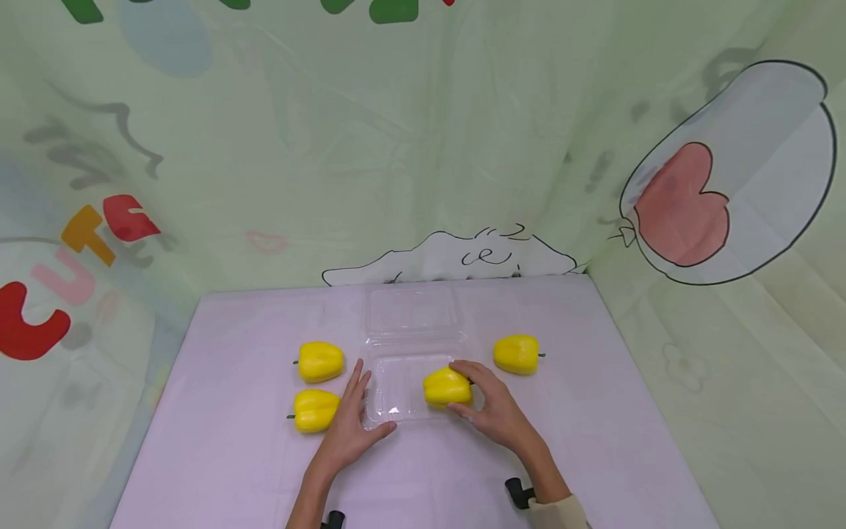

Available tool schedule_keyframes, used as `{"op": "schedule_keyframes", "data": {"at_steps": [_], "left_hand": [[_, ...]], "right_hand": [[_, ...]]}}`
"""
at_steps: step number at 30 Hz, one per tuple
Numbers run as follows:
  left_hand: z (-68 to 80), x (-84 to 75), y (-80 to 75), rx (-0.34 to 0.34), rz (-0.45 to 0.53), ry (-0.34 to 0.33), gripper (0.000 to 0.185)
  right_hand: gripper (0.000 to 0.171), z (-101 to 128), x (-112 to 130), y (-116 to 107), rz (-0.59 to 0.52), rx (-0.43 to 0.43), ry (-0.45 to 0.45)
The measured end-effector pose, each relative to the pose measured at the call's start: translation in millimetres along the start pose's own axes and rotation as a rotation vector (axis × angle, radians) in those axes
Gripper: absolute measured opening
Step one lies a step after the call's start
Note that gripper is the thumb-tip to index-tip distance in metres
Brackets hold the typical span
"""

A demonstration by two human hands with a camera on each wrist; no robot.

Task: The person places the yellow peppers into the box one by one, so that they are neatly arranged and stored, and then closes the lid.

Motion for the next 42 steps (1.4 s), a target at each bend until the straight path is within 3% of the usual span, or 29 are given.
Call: {"op": "schedule_keyframes", "data": {"at_steps": [8,23,42], "left_hand": [[0.5,0.5,-0.1,0.011,0.002,-0.017,0.108],[0.5,-0.7,0.2,-0.003,0.013,0.007,0.108],[1.3,-1.9,0.4,-0.011,-0.007,0.006,0.107]], "right_hand": [[0.070,0.0,-1.0,3.0,0.027,0.003,0.000],[0.069,2.9,-7.8,13.1,0.103,0.054,0.110],[0.066,-0.9,-3.0,16.3,0.172,0.084,0.096]]}}
Point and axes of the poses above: each hand's wrist, its own z-axis away from the middle knuckle, its own y-axis out of the palm, x = y × z, the point moved 8 cm from there along -z, towards the middle knuckle, and after that the axes turned 12 degrees about -z, right-handed, at the moved point
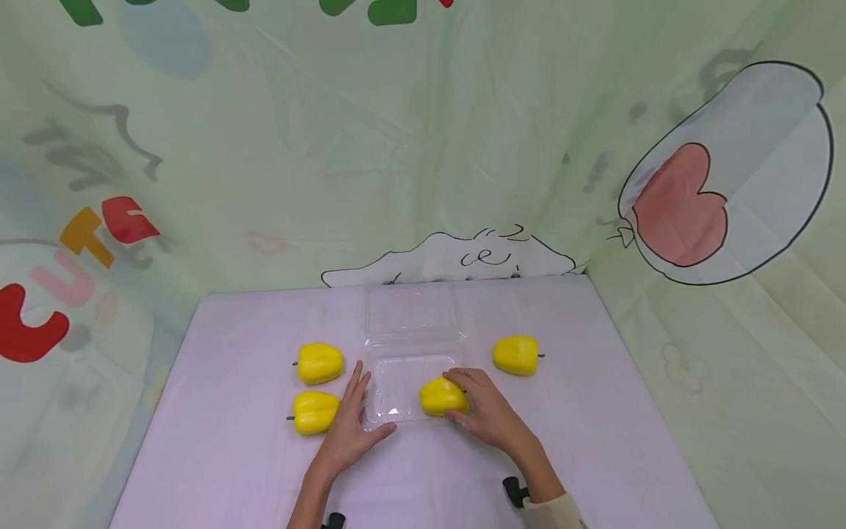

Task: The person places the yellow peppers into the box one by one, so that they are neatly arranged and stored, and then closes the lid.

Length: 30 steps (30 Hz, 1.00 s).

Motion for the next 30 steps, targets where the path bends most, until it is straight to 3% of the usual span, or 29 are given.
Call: {"op": "schedule_keyframes", "data": {"at_steps": [30], "left_hand": [[0.0,1.4,1.2,0.016,0.006,-0.006,0.107]], "right_hand": [[0.070,1.5,2.6,-2.7,-0.020,0.022,0.018]]}}
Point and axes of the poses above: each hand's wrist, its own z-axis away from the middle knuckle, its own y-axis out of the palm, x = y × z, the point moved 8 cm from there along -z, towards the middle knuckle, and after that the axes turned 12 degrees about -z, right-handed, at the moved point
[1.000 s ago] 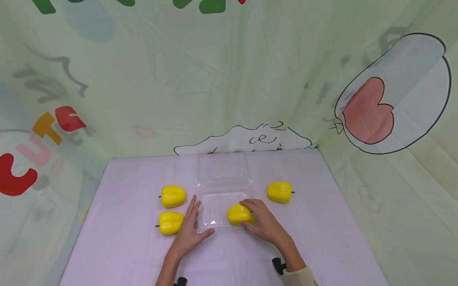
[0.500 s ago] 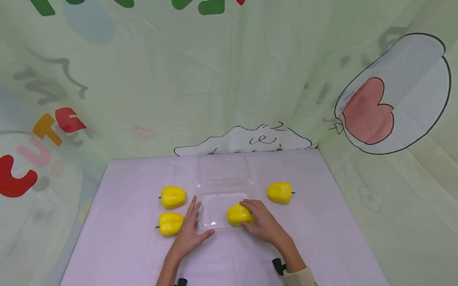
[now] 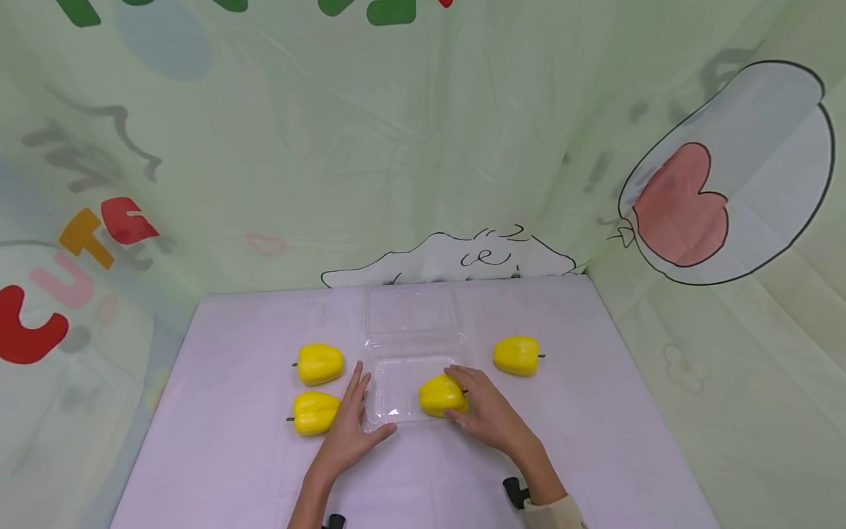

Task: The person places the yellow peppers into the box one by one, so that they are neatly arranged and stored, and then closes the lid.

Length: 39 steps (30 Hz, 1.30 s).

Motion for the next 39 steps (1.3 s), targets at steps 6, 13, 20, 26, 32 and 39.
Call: {"op": "schedule_keyframes", "data": {"at_steps": [6,13,20,26,32,39], "left_hand": [[0.2,-1.2,-0.9,-0.003,0.011,0.004,0.106],[0.9,-2.2,-0.9,-0.006,0.011,0.012,0.107],[1.0,-1.0,-0.2,-0.001,0.020,0.006,0.107],[3.3,-1.4,-0.8,0.004,0.032,-0.004,0.107],[3.9,-2.1,-1.6,0.001,0.042,0.002,0.107],[1.7,-1.0,-1.2,-0.003,0.026,0.016,0.107]], "right_hand": [[0.068,0.9,-1.3,-10.1,-0.071,-0.042,-0.011],[0.061,-0.2,-3.1,-26.3,-0.092,-0.114,-0.047],[0.056,-6.5,-19.3,-63.7,0.015,-0.248,0.004],[0.056,-6.1,-36.4,-93.7,0.058,-0.318,0.046],[0.059,-3.6,-57.8,-112.8,0.081,-0.348,0.071],[0.064,-3.5,-77.3,-120.6,0.063,-0.338,0.077]]}}
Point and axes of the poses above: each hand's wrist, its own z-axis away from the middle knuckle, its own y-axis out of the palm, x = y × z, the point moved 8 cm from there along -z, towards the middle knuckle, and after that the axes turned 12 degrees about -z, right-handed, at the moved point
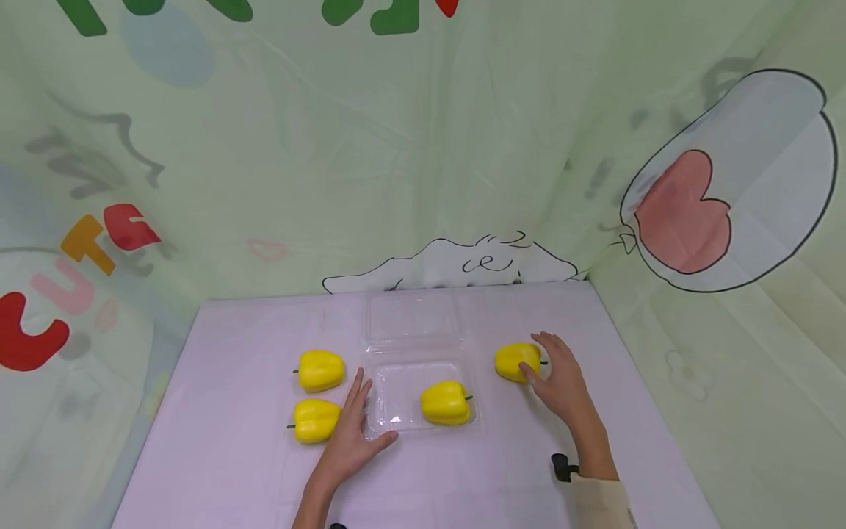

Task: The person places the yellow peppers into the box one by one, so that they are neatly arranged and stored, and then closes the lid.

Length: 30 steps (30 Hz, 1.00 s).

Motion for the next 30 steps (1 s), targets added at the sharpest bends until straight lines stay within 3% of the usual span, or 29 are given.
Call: {"op": "schedule_keyframes", "data": {"at_steps": [7,19,30], "left_hand": [[0.6,3.1,1.6,0.005,-0.015,-0.024,0.107],[0.0,2.4,1.2,-0.001,-0.021,-0.010,0.107],[-0.2,1.0,0.9,0.000,-0.018,-0.010,0.107]], "right_hand": [[0.067,-1.1,-14.7,3.4,-0.024,0.025,0.033],[0.064,0.1,-22.7,10.4,-0.076,0.049,0.034],[0.072,1.7,-32.2,17.0,-0.147,0.062,0.140]]}}
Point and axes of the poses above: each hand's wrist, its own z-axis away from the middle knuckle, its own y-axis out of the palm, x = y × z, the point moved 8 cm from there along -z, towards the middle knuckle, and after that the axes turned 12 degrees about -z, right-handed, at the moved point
